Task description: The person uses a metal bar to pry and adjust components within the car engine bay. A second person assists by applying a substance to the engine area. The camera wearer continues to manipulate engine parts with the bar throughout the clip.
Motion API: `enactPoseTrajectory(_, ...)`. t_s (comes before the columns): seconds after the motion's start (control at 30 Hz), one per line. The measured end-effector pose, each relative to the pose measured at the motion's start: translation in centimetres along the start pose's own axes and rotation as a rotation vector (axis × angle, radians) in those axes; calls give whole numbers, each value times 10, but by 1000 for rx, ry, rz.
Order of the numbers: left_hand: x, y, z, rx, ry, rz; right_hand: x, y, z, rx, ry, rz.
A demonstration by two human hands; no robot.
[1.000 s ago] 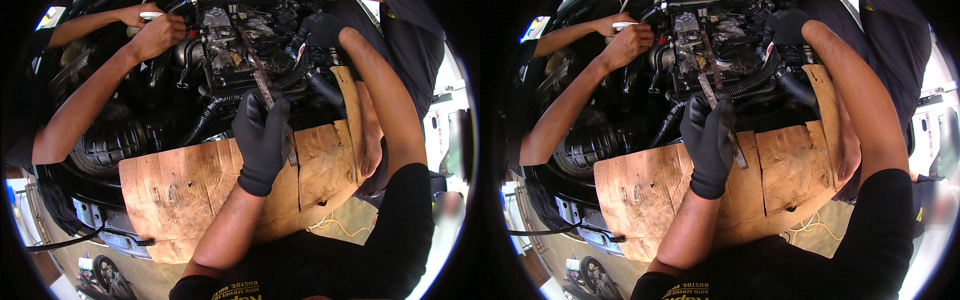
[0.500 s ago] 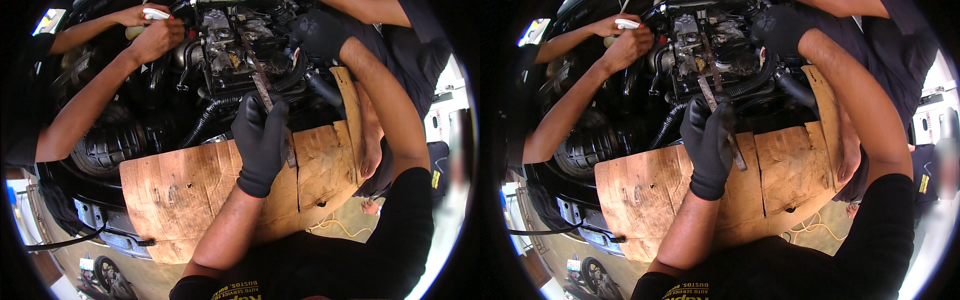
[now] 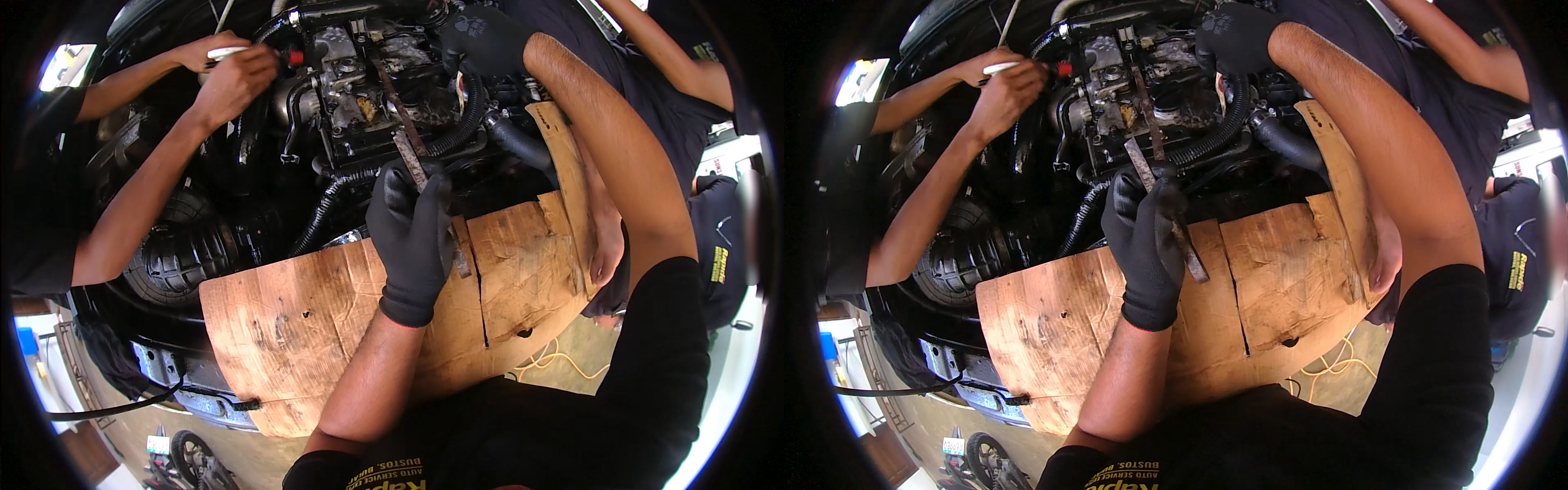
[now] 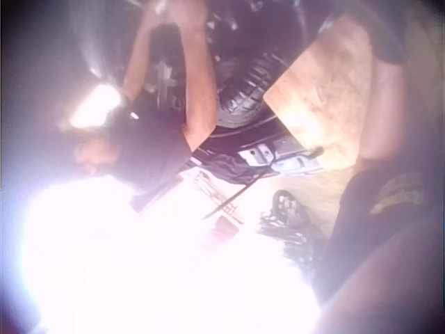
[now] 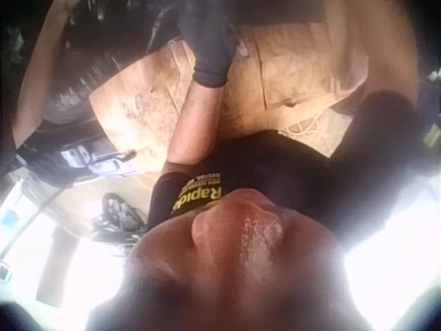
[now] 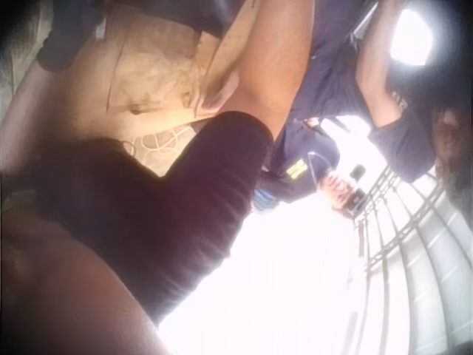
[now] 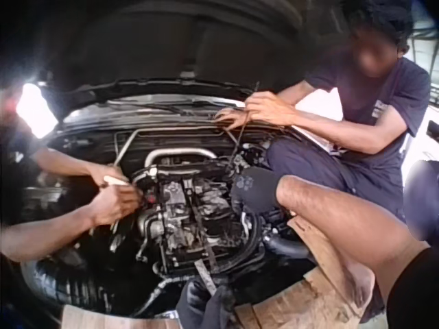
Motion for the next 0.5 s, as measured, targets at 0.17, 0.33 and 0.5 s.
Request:
enactPoseTrajectory(0.17,-1,5,-1,-33,-16,-33,-30,0,68,439,36,70)
enactPoseTrajectory(0.33,0,6,-5,23,-10,-6,-43,43,51,484,-24,-14)
enactPoseTrajectory(0.5,-1,8,-6,21,-30,-17,-41,49,50,542,-38,130)
Point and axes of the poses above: each hand's wrist, its own x-axis away from the middle knuckle, its own y-axis out of the back of the hand, z = x × y, the point moved 3 cm from there along -x, towards the middle knuckle, and after that the axes turned 7 degrees about -z, right-handed, at the moved point
